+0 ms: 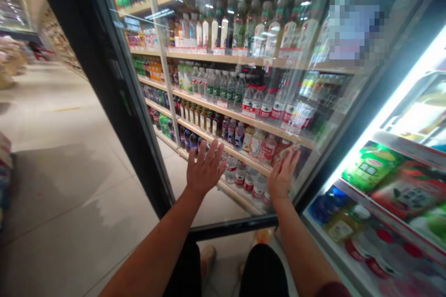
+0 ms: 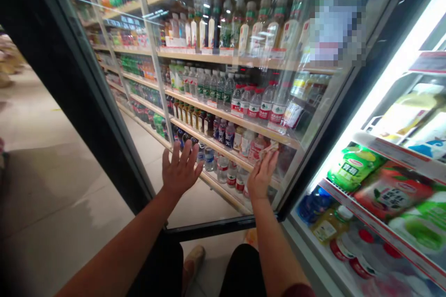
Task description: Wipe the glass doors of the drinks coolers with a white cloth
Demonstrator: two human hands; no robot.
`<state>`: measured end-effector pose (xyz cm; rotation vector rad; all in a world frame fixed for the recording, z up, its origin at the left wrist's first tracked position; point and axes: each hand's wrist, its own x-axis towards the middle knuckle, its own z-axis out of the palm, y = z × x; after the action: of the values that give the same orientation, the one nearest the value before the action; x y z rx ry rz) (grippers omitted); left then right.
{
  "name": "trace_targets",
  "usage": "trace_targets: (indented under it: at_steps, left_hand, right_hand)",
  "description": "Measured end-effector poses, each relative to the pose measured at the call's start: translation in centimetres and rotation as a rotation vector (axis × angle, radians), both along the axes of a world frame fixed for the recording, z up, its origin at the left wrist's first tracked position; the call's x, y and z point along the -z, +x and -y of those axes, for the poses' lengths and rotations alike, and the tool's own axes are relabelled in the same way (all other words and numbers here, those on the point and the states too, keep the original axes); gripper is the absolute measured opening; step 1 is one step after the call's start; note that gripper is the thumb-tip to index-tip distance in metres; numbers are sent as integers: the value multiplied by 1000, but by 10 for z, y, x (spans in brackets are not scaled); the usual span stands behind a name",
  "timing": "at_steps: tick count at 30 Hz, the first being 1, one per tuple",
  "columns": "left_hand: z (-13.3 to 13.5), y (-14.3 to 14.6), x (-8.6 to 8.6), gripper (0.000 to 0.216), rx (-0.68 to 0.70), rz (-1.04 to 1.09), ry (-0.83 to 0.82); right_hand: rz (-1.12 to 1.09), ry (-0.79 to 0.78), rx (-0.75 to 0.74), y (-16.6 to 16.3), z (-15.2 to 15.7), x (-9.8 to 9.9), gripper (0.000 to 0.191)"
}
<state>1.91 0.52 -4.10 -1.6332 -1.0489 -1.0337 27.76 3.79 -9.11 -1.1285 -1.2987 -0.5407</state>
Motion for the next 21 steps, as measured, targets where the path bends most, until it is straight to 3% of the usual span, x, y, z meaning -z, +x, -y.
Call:
trace_targets:
  at_steps: [3, 5, 7, 9, 11, 13, 15, 17, 19, 21]
  left_hand:
    - [0, 0, -1, 75, -9, -11, 23]
    - [2, 1, -3, 76, -8, -14, 23]
    - [3, 1, -3, 76, -7, -15, 16]
    - [5, 2, -4, 76, -11, -19, 7]
    - [5, 2, -4, 75, -11, -22, 7]
    - [5, 2, -4, 75, -3, -27, 17]
    - [5, 2, -4, 75, 5, -22, 24]
    - [3, 2, -3, 75, 11, -9, 25]
    - [2, 1, -3, 75, 12, -4, 27]
    - [1, 1, -3, 75, 8, -13, 32]
  right_hand:
    - [-226, -4, 45, 1, -6, -42, 56]
    - [-174, 8, 6, -15, -4, -55, 56]
    - [-10, 6, -64, -34, 3, -46, 57]
    - [127, 6, -103, -45, 11, -22, 59]
    - [166, 13, -90, -39, 15, 3, 61]
    - [102, 0, -51, -19, 12, 12, 60]
    - [-50, -24, 7, 7, 4, 0, 57]
    - [-217, -21, 77, 26, -7, -28, 56]
    - [-289, 16, 111, 28, -14, -57, 57]
    - [-235, 59, 73, 14, -15, -72, 57]
